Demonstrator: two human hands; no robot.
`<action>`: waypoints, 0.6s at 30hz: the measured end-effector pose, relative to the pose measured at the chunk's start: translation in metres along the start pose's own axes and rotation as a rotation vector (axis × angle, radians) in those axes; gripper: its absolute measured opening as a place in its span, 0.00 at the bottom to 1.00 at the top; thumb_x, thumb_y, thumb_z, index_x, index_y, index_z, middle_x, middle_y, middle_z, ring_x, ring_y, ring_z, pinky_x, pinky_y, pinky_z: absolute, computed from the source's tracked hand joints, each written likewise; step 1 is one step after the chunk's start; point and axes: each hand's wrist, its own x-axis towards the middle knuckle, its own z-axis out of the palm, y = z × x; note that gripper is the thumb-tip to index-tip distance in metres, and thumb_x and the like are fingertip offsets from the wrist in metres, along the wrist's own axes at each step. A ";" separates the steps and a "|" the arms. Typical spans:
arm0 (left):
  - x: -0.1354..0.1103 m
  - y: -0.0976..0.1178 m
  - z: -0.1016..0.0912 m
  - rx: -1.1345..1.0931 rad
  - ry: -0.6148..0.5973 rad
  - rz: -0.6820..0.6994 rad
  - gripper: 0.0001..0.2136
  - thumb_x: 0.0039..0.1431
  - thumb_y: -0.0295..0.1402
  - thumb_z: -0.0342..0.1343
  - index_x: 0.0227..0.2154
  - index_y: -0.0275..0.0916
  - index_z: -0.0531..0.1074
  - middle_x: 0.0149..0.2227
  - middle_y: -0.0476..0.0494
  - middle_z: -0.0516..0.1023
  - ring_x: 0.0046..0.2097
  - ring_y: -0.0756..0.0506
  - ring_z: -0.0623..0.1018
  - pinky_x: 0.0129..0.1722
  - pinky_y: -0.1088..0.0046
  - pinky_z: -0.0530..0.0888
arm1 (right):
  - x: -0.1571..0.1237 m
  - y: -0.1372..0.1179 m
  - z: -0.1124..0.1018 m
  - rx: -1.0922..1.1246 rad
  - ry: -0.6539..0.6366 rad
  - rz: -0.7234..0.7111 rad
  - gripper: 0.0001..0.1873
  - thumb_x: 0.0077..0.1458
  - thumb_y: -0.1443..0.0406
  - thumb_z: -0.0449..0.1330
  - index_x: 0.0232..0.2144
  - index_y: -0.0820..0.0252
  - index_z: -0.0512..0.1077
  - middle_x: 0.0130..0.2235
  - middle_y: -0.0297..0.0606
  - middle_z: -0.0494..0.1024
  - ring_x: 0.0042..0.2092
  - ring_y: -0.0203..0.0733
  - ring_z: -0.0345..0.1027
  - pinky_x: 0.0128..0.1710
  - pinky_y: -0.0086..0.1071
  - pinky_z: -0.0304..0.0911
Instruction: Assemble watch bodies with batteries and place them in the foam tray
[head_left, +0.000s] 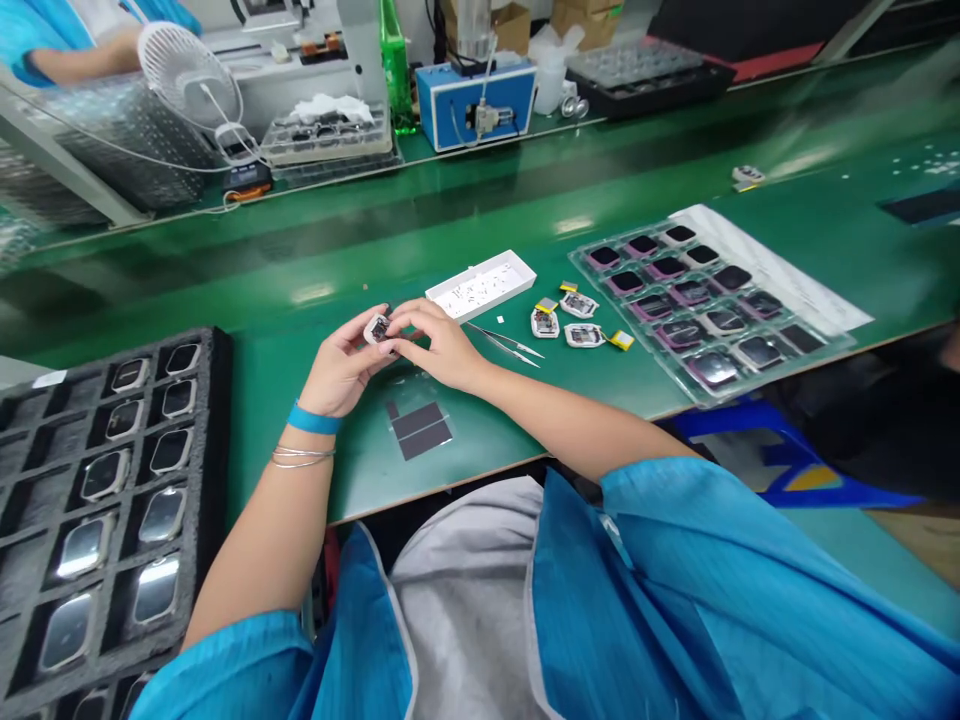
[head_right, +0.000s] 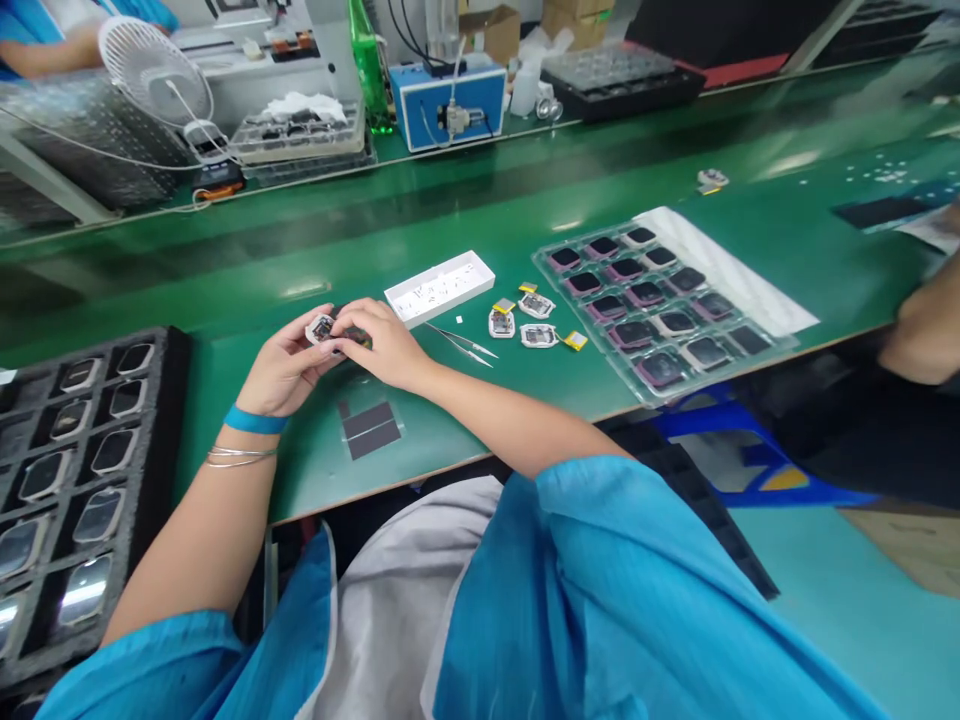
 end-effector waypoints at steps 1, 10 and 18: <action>0.000 0.000 0.000 -0.014 -0.004 -0.009 0.32 0.32 0.37 0.79 0.47 0.44 0.81 0.49 0.44 0.82 0.48 0.44 0.82 0.46 0.68 0.83 | -0.001 0.001 0.001 -0.014 0.001 -0.005 0.03 0.61 0.63 0.64 0.37 0.53 0.74 0.50 0.40 0.75 0.56 0.46 0.67 0.54 0.41 0.69; -0.001 -0.002 -0.002 0.003 0.004 0.009 0.33 0.28 0.40 0.79 0.45 0.44 0.81 0.42 0.45 0.82 0.40 0.45 0.81 0.42 0.66 0.84 | -0.002 -0.001 0.000 0.029 -0.020 0.000 0.06 0.61 0.60 0.65 0.34 0.54 0.74 0.46 0.40 0.75 0.52 0.45 0.70 0.52 0.41 0.70; 0.000 -0.006 -0.002 -0.110 -0.088 0.023 0.33 0.31 0.37 0.79 0.46 0.42 0.79 0.43 0.46 0.81 0.43 0.46 0.80 0.47 0.68 0.80 | -0.006 -0.004 -0.004 0.008 0.066 -0.038 0.04 0.57 0.61 0.66 0.32 0.54 0.76 0.44 0.40 0.78 0.48 0.47 0.73 0.46 0.43 0.73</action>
